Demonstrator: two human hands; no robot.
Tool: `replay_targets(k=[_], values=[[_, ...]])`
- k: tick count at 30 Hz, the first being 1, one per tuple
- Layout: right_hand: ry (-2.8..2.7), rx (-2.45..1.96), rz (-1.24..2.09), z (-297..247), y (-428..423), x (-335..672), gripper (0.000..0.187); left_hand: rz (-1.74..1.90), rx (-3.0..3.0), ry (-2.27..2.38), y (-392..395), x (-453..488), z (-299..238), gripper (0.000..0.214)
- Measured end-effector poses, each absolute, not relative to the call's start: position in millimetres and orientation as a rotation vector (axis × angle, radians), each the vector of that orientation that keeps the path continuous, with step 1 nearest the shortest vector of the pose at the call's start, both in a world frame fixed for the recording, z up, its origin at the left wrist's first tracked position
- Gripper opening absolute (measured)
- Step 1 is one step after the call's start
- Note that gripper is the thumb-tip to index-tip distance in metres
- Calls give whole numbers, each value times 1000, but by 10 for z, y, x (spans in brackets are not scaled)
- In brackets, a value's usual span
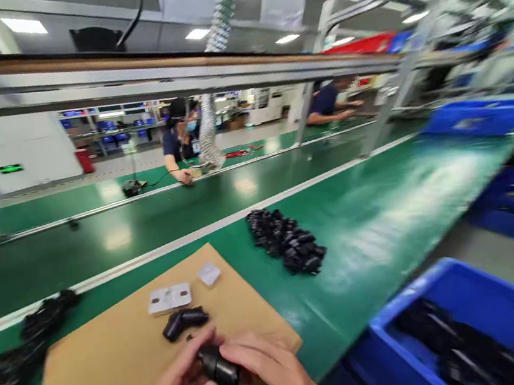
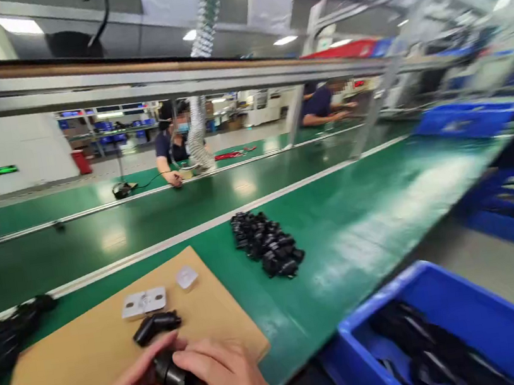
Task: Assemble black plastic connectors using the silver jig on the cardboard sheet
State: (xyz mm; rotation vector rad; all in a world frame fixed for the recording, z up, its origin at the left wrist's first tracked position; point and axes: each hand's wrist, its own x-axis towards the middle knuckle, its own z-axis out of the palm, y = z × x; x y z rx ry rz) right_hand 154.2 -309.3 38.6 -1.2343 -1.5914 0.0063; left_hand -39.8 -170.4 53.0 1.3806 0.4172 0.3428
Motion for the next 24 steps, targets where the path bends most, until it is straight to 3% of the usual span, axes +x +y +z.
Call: replay_targets(k=[4,8,17,24], values=[[-1407,-1245,84,392,-2974,1342,57,388,1307,390,-1669,-331,625,54],[-957,-1186,522,399,-3009,1191,22,377,1265,281,-1560,-341,797,45],[-531,-955,1091,310,-3013,1031,43,204,1486,258,-1477,-444,864,44],[-425,-940,1152,411,-3011,1014,40,210,1620,289,-1458,-461,908,47]])
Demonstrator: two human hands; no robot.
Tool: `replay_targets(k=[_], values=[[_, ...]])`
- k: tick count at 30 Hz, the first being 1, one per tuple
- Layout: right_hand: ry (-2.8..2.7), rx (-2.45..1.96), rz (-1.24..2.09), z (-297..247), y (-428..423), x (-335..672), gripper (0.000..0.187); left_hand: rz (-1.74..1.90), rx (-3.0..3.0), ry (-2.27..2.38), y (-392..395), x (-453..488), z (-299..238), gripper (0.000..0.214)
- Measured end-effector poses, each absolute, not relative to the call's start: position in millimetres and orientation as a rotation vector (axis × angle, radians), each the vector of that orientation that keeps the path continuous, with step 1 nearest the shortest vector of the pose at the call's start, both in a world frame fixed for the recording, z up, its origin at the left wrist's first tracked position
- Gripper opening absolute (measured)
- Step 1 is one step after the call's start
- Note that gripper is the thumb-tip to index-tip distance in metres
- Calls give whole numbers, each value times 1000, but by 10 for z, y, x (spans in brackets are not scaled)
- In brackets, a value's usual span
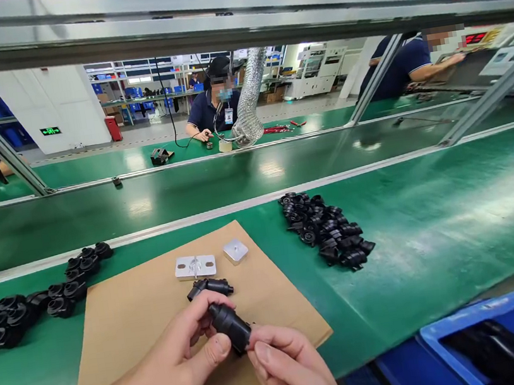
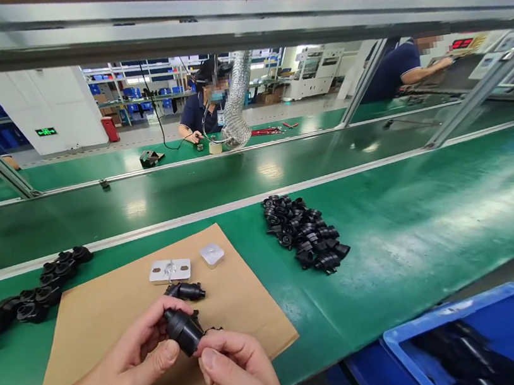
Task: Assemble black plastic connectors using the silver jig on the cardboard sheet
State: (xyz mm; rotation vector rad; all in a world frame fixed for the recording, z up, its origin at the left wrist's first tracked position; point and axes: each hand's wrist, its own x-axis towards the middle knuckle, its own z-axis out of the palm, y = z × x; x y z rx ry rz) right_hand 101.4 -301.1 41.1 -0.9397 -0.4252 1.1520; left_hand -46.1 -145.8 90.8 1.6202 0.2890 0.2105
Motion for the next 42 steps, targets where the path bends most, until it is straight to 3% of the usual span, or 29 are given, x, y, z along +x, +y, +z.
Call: replay_targets(k=[18,24,34,42], values=[[-645,-1081,847,388,-2944,945,35,232,1741,258,-1454,-493,950,42],[-913,-1084,605,341,-2926,988,6,277,1807,266,-1462,-521,896,38],[-1056,-1124,394,351,-2921,1015,21,292,1856,289,-1470,-514,874,39],[-1077,-1143,358,341,-2923,1038,20,290,1892,335,-1479,-517,890,42]])
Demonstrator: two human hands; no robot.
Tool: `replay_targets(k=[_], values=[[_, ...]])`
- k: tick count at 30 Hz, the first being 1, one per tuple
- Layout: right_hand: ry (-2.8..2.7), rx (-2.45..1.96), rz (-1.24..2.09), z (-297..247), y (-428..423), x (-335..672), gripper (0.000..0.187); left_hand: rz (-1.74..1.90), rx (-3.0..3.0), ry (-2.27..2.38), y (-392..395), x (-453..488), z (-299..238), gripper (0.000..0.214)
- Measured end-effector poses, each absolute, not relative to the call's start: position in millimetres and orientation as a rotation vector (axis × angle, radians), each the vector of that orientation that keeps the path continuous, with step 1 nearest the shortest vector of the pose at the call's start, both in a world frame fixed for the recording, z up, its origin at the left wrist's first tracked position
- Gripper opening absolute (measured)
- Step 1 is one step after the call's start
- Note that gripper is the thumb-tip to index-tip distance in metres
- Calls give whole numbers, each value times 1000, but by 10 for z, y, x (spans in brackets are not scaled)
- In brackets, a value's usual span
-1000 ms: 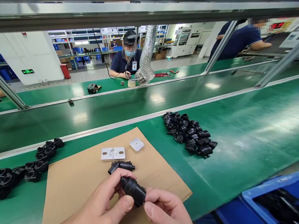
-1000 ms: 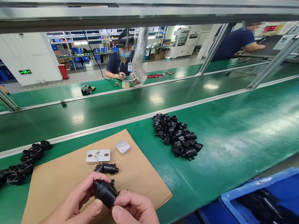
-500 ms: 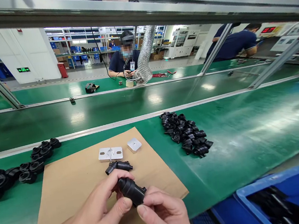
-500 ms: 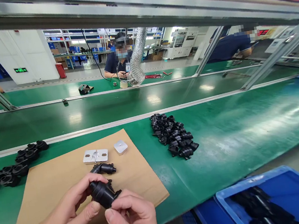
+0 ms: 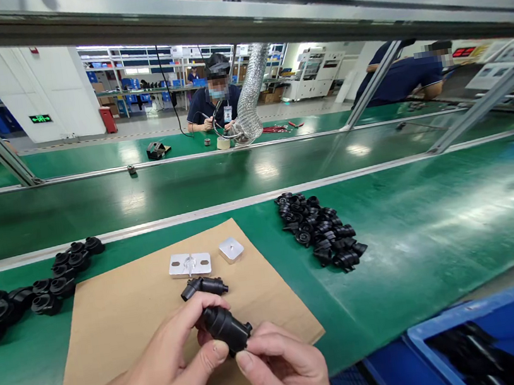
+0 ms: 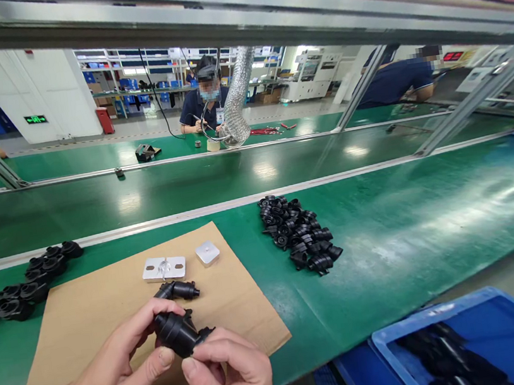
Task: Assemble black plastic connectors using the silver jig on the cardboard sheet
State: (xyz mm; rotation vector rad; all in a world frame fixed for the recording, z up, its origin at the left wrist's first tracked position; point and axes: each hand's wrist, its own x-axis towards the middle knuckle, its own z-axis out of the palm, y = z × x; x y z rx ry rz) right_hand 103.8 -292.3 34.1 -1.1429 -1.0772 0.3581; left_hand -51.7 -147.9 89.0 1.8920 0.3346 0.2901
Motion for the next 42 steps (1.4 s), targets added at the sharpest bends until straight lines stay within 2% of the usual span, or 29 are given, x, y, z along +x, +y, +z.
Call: replay_targets(k=[4,12,18,25,32,39,42], values=[[-1112,-1117,361,360,-2924,1043,23,238,1792,355,-1460,-494,968,41],[-1201,-1244,60,404,-2931,1044,38,96,1308,380,-1421,-376,928,52],[-1182,-1276,146,434,-2922,1064,26,44,1066,519,-1487,-324,884,53],[-1090,-1318,231,448,-2915,1044,13,58,1110,605,-1570,-349,948,54],[-1005,-1338,389,421,-2931,1084,15,-29,1099,682,-1606,-356,901,64],[-1033,-1434,253,403,-2903,1081,12,-32,1078,567,-1602,-266,814,65],[-1038,-1426,357,421,-2908,1095,17,-133,959,639,-1610,-262,798,72]])
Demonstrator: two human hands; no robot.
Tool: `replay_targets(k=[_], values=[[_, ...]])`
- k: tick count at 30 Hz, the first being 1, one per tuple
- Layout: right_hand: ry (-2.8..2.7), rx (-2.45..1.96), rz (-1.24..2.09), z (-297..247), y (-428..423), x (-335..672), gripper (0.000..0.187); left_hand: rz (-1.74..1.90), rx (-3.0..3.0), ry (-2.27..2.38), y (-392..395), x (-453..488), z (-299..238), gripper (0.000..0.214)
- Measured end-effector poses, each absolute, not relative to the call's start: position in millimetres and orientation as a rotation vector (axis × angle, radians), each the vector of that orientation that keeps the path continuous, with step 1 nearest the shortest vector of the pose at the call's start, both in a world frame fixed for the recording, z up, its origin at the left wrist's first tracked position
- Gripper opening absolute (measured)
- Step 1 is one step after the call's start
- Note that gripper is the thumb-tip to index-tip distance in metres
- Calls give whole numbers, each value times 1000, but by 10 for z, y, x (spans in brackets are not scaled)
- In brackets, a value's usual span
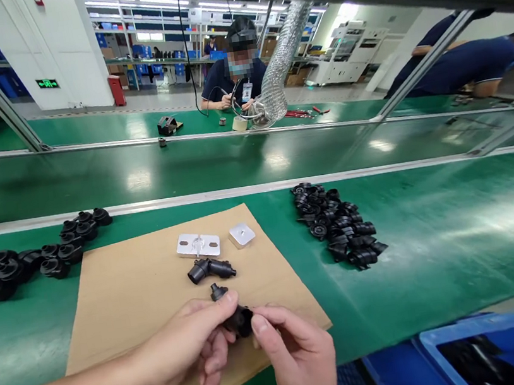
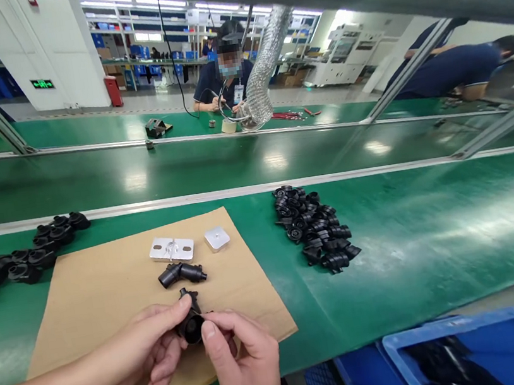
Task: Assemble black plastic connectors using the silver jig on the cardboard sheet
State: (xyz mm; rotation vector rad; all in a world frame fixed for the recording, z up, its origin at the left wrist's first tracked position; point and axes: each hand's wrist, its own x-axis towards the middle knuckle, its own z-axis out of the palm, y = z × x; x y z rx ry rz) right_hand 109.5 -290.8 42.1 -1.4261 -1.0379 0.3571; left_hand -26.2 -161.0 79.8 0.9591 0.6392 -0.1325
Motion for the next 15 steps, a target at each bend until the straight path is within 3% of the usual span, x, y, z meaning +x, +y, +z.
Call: replay_targets(k=[9,15], values=[[-962,-1328,636,332,-2951,1229,40,-455,795,655,-1727,-250,670,103],[-887,-1270,725,330,-2929,1223,43,-459,766,633,-1736,-223,680,104]])
